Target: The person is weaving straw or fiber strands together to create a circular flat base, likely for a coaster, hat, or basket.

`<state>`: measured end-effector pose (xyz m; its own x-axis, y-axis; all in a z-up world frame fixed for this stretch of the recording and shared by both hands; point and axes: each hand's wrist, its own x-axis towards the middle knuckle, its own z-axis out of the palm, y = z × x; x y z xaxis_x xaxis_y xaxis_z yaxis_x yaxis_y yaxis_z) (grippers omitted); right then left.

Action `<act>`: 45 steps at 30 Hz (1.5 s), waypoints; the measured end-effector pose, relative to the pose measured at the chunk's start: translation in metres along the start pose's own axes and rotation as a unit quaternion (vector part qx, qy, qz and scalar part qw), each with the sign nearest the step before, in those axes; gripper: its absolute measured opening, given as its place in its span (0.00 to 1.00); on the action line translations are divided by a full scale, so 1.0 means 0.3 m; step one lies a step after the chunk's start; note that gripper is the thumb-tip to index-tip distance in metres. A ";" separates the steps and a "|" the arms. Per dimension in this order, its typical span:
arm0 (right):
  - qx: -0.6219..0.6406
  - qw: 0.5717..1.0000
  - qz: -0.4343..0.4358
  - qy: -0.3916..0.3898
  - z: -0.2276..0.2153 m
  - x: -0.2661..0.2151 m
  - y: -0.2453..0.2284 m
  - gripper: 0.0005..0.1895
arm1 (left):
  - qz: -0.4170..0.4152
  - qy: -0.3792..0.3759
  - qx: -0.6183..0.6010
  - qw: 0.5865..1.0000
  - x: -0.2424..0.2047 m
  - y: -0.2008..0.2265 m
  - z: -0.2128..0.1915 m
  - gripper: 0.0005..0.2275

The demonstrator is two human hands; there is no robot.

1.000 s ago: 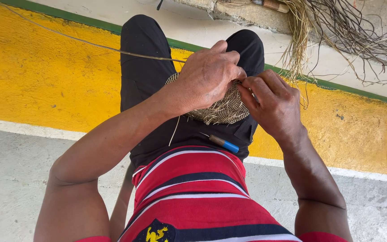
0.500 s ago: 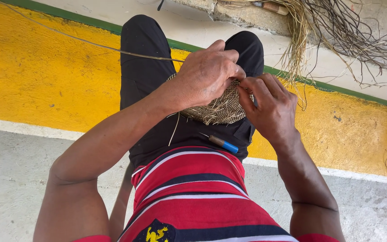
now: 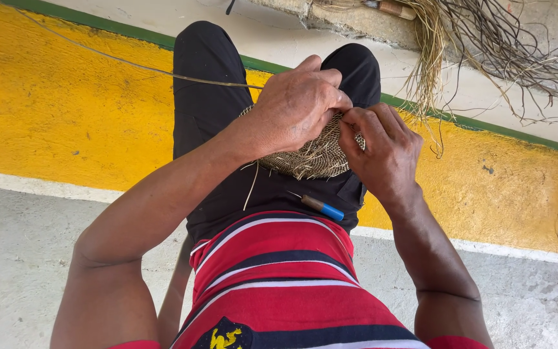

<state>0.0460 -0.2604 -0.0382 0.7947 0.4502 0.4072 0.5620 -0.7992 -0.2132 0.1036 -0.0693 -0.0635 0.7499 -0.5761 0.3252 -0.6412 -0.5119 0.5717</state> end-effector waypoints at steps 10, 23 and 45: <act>0.038 0.999 0.008 0.012 0.002 -0.001 0.001 0.08 | -0.014 -0.001 -0.018 1.000 -0.014 0.006 -0.014 0.07; 0.045 0.999 -0.010 -0.006 -0.027 0.002 -0.013 0.09 | -0.032 0.015 0.031 0.999 -0.053 0.038 -0.008 0.04; 0.268 0.950 -0.014 -0.159 -0.152 0.081 0.060 0.06 | -0.028 0.021 0.059 0.998 -0.260 0.227 -0.093 0.03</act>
<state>0.0648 -0.2820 0.0085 0.7585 0.6345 0.1486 0.5531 -0.5062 -0.6618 0.0060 -0.0414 -0.0290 0.7891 -0.5191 0.3285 -0.6118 -0.6154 0.4970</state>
